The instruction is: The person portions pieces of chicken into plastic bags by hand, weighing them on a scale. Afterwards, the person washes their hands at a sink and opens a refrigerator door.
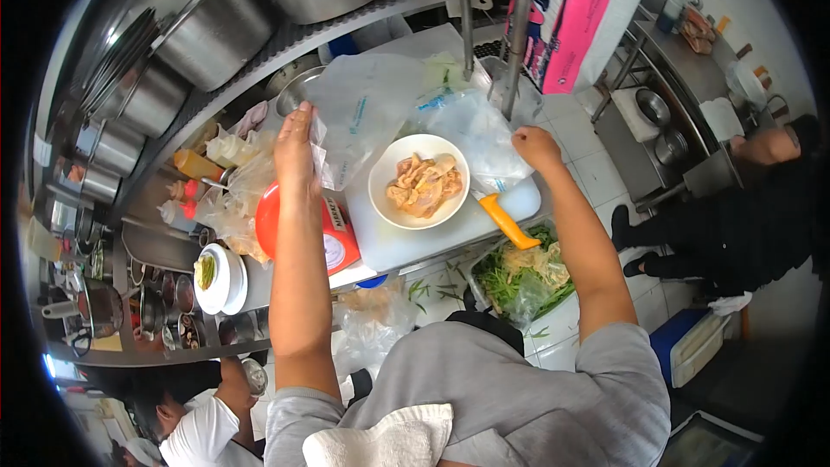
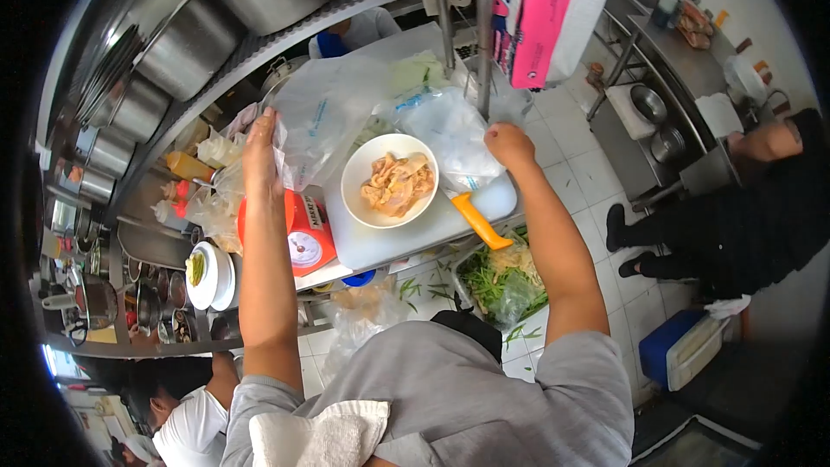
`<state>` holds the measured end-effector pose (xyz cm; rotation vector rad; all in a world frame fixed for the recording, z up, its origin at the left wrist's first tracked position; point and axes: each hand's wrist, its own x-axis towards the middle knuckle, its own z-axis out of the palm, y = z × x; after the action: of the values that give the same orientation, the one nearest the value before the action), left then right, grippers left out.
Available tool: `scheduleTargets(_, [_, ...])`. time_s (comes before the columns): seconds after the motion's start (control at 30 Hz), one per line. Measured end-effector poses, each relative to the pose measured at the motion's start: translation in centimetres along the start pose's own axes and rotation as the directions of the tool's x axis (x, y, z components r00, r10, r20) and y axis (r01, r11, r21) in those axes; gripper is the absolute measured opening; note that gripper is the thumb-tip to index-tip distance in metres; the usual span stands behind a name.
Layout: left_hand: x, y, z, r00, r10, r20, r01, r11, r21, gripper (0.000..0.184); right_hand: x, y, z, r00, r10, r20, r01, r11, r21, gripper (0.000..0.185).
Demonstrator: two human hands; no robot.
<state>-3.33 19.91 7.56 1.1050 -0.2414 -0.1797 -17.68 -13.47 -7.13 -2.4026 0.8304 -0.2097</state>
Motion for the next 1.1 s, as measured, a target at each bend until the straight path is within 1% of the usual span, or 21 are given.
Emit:
scheduleTargets(0.03, [-0.3, 0.2, -0.7, 1.000, 0.028, -0.013, -0.028, 0.999, 0.032, 0.014, 0.4, 0.1, 0.0, 0.992, -0.020, 0.123, 0.008, 0.995, 0.100, 0.035])
scheduleTargets(0.07, [-0.7, 0.4, -1.3, 0.998, 0.057, -0.027, -0.056, 0.997, 0.062, 0.014, 0.4, 0.0, -0.1, 0.991, -0.037, 0.128, 0.024, 0.995, 0.101, 0.035])
scheduleTargets(0.13, [-2.4, 0.8, -1.8, 0.997, 0.074, 0.012, -0.074, 0.995, 0.061, 0.014, -0.6, -0.5, -0.7, 0.980, -0.041, -0.197, 0.073, 0.985, 0.159, 0.042])
scheduleTargets(0.17, [-3.2, 1.1, -1.6, 0.998, 0.061, -0.013, -0.060, 0.994, 0.088, 0.014, -1.4, -1.2, -1.2, 0.896, -0.157, -0.415, 0.198, 0.978, 0.057, 0.043])
scheduleTargets(0.2, [-3.7, 1.3, -1.6, 0.998, 0.050, -0.035, -0.046, 0.993, 0.112, 0.015, -2.0, -2.3, -1.7, 0.893, -0.167, -0.418, 0.207, 0.977, 0.053, 0.043])
scheduleTargets(0.27, [-4.9, 1.6, -2.2, 0.999, 0.044, -0.007, -0.043, 0.995, 0.092, 0.014, -4.0, -5.2, -2.0, 0.894, -0.173, -0.414, 0.375, 0.794, 0.479, 0.043])
scheduleTargets(0.3, [-5.7, 2.0, -2.1, 0.998, 0.060, 0.013, -0.061, 0.993, 0.099, 0.014, -5.6, -7.3, -2.2, 0.969, -0.158, -0.192, 0.247, 0.709, 0.661, 0.041])
scheduleTargets(0.37, [-7.2, 2.3, -2.7, 0.996, 0.077, 0.037, -0.080, 0.991, 0.105, 0.013, -8.3, -11.3, -1.9, 0.952, -0.251, 0.173, -0.007, 0.551, 0.835, 0.047])
scheduleTargets(0.43, [-8.5, 2.3, -4.2, 0.981, 0.071, 0.180, -0.080, 0.996, 0.042, 0.013, -8.7, -14.0, 0.9, 0.858, -0.454, 0.241, -0.131, 0.262, 0.956, 0.057])
scheduleTargets(0.47, [-9.3, 2.3, -5.0, 0.980, 0.076, 0.182, -0.085, 0.996, 0.040, 0.013, -8.5, -14.9, 1.9, 0.857, -0.456, 0.238, -0.125, 0.262, 0.957, 0.057])
scheduleTargets(0.53, [-10.9, 2.2, -7.0, 0.972, 0.044, 0.230, -0.088, 0.979, 0.186, 0.013, -7.8, -16.7, 3.2, 0.741, -0.550, 0.385, -0.448, 0.022, 0.894, 0.061])
scheduleTargets(0.57, [-11.3, 1.7, -8.9, 0.971, 0.019, 0.240, -0.067, 0.979, 0.192, 0.013, -8.2, -17.8, 3.1, 0.683, -0.646, 0.341, -0.496, -0.068, 0.866, 0.060])
scheduleTargets(0.6, [-12.3, 1.8, -9.7, 0.972, 0.019, 0.236, -0.065, 0.980, 0.189, 0.013, -8.2, -17.9, 3.3, 0.682, -0.645, 0.345, -0.497, -0.063, 0.865, 0.060])
scheduleTargets(0.67, [-13.9, 2.0, -11.0, 0.984, -0.090, 0.157, 0.051, 0.969, 0.240, 0.012, -7.9, -18.1, 3.4, 0.581, -0.697, 0.420, -0.514, 0.086, 0.854, 0.048])
scheduleTargets(0.7, [-14.5, 2.0, -11.6, 0.984, -0.089, 0.155, 0.052, 0.971, 0.234, 0.012, -8.2, -17.9, 3.1, 0.580, -0.695, 0.425, -0.513, 0.093, 0.853, 0.048])
scheduleTargets(0.77, [-15.4, 1.8, -12.8, 0.985, -0.123, 0.124, 0.087, 0.961, 0.263, 0.013, -8.9, -17.5, 2.0, 0.532, -0.715, 0.454, -0.304, 0.339, 0.890, 0.030])
scheduleTargets(0.8, [-15.9, 1.8, -13.4, 0.985, -0.128, 0.116, 0.096, 0.962, 0.254, 0.013, -9.4, -17.5, 2.0, 0.529, -0.709, 0.466, -0.309, 0.350, 0.884, 0.030])
scheduleTargets(0.87, [-16.6, 1.8, -14.6, 0.983, -0.146, 0.113, 0.087, 0.907, 0.413, 0.013, -10.5, -17.6, 1.9, 0.611, -0.638, 0.469, -0.142, 0.495, 0.857, 0.017])
scheduleTargets(0.9, [-16.7, 1.6, -15.2, 0.984, -0.146, 0.107, 0.091, 0.910, 0.405, 0.013, -10.9, -17.6, 2.0, 0.607, -0.635, 0.477, -0.143, 0.503, 0.852, 0.017])
scheduleTargets(0.97, [-17.0, 0.9, -16.2, 0.987, -0.111, 0.113, 0.036, 0.851, 0.523, 0.014, -11.7, -17.7, 2.1, 0.635, -0.600, 0.487, -0.083, 0.573, 0.815, 0.013])
scheduleTargets(1.1, [-17.5, 0.8, -16.8, 0.988, -0.137, 0.075, 0.078, 0.847, 0.526, 0.015, -13.5, -18.0, 2.1, 0.622, -0.585, 0.520, -0.110, 0.592, 0.798, 0.011])
